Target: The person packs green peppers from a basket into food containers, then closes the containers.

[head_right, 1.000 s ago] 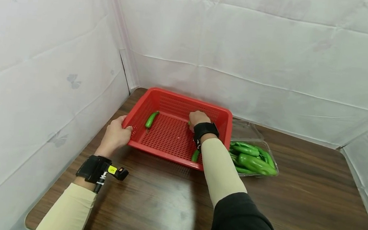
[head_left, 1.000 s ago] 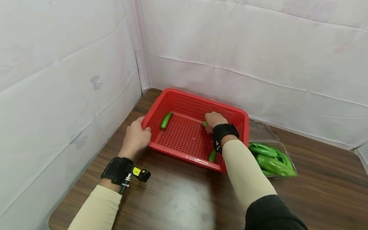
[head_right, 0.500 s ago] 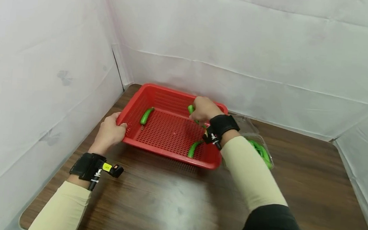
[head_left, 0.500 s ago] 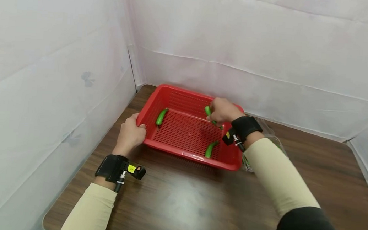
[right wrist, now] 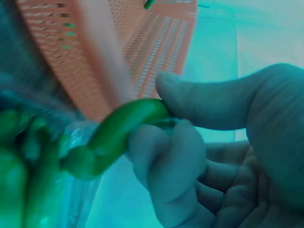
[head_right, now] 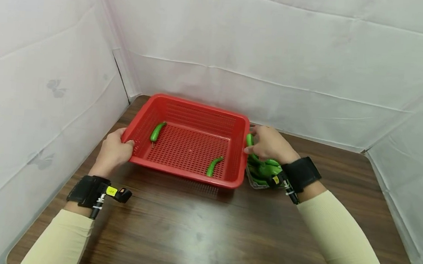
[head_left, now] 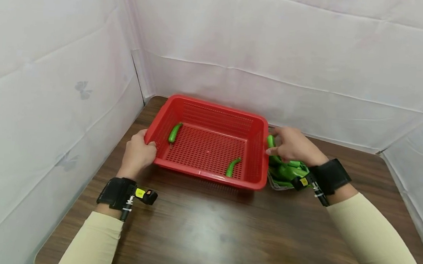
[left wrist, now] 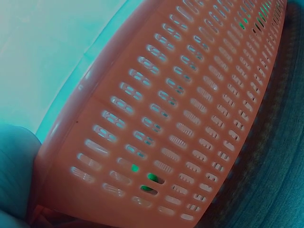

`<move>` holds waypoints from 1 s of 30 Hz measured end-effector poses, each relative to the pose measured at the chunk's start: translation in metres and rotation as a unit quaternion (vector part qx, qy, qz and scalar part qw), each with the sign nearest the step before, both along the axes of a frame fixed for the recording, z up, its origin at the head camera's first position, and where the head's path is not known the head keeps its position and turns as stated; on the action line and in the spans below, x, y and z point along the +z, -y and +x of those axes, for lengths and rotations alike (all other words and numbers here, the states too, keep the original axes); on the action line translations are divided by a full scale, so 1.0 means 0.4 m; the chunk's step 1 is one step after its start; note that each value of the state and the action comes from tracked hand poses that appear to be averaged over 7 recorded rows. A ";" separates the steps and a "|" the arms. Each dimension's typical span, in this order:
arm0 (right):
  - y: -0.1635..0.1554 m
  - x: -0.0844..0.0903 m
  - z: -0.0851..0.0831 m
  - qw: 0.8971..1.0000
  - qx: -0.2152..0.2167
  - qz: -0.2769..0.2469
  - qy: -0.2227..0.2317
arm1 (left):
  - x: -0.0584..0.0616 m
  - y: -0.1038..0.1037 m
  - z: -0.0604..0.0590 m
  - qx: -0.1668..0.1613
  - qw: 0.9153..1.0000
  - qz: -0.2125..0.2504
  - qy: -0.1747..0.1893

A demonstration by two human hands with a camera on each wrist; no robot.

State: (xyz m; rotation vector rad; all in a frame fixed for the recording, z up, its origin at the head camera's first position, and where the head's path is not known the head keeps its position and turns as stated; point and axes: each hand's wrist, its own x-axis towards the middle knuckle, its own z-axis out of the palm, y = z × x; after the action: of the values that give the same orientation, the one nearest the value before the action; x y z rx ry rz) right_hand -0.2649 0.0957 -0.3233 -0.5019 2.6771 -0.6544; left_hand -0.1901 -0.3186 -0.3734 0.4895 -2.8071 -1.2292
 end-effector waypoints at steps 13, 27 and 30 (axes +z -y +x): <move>-0.031 -0.093 0.025 0.999 -0.032 -0.004 0.042 | -0.004 0.007 -0.002 0.000 1.000 -0.004 0.015; -0.056 -0.123 0.036 1.000 0.004 0.022 0.009 | 0.003 0.002 -0.003 -0.002 1.000 -0.008 0.009; -0.056 -0.131 0.036 1.000 0.009 0.012 0.004 | 0.003 0.001 -0.004 -0.003 1.000 -0.006 0.010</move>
State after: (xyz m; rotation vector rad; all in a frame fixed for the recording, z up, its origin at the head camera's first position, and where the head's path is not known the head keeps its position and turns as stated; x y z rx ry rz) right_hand -0.2505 0.1183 -0.3757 -0.5160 2.6663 -0.6161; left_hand -0.1915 -0.3188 -0.3723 0.4968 -2.8317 -1.2147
